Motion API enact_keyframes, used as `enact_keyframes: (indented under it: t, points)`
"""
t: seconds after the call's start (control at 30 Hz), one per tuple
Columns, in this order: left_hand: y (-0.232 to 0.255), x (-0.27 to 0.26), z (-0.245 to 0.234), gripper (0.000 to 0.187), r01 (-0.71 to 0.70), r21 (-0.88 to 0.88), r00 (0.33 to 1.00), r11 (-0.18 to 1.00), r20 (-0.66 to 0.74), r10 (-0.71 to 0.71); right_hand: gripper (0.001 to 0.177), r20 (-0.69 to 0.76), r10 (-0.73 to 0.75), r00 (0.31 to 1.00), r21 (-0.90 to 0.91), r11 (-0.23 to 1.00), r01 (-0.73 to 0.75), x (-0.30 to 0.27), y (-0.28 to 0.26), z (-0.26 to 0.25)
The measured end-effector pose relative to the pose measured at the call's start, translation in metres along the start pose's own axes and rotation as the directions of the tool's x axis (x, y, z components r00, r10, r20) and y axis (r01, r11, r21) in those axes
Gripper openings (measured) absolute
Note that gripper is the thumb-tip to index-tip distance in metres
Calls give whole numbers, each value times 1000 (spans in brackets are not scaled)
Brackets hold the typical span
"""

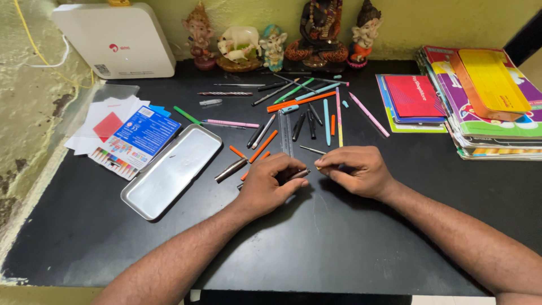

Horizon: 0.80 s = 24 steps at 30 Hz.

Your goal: The person disassembles and reassembles multiple pens on a cluttered desk. They remove caps and barrels, insert refill cartridges, and reattach components. The person handles several pens one at a time, occasionally setting parts aside before completing the assembly.

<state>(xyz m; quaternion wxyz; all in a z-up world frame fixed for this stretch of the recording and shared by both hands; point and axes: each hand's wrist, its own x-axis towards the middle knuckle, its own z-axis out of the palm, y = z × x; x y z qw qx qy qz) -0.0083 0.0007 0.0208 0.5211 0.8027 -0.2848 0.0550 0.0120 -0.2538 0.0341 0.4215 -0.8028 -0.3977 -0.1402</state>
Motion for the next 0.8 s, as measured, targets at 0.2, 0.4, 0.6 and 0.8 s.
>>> enact_keyframes:
  t: [0.2, 0.4, 0.6, 0.8]
  points:
    - [-6, -2, 2, 27, -73, -25, 997, 997, -21, 72, 19, -6, 16, 1000, -13, 1000, -16, -2, 0, -1]
    - [-1, -2, 0, 25, -9, -22, 1000, 1000, 2, 9, 17, 9, 16, 1000, 23, 1000, -16, -1, -2, 0]
    - [0, -1, -1, 24, -12, -5, 1000, 1000, 17, 12, 19, 53, -45, 998, 1, 999, 45, 2, -5, 2]
    - [-4, -3, -1, 22, -53, -4, 998, 999, 26, 53, 17, 51, -85, 995, -53, 995, 87, 2, -6, 5]
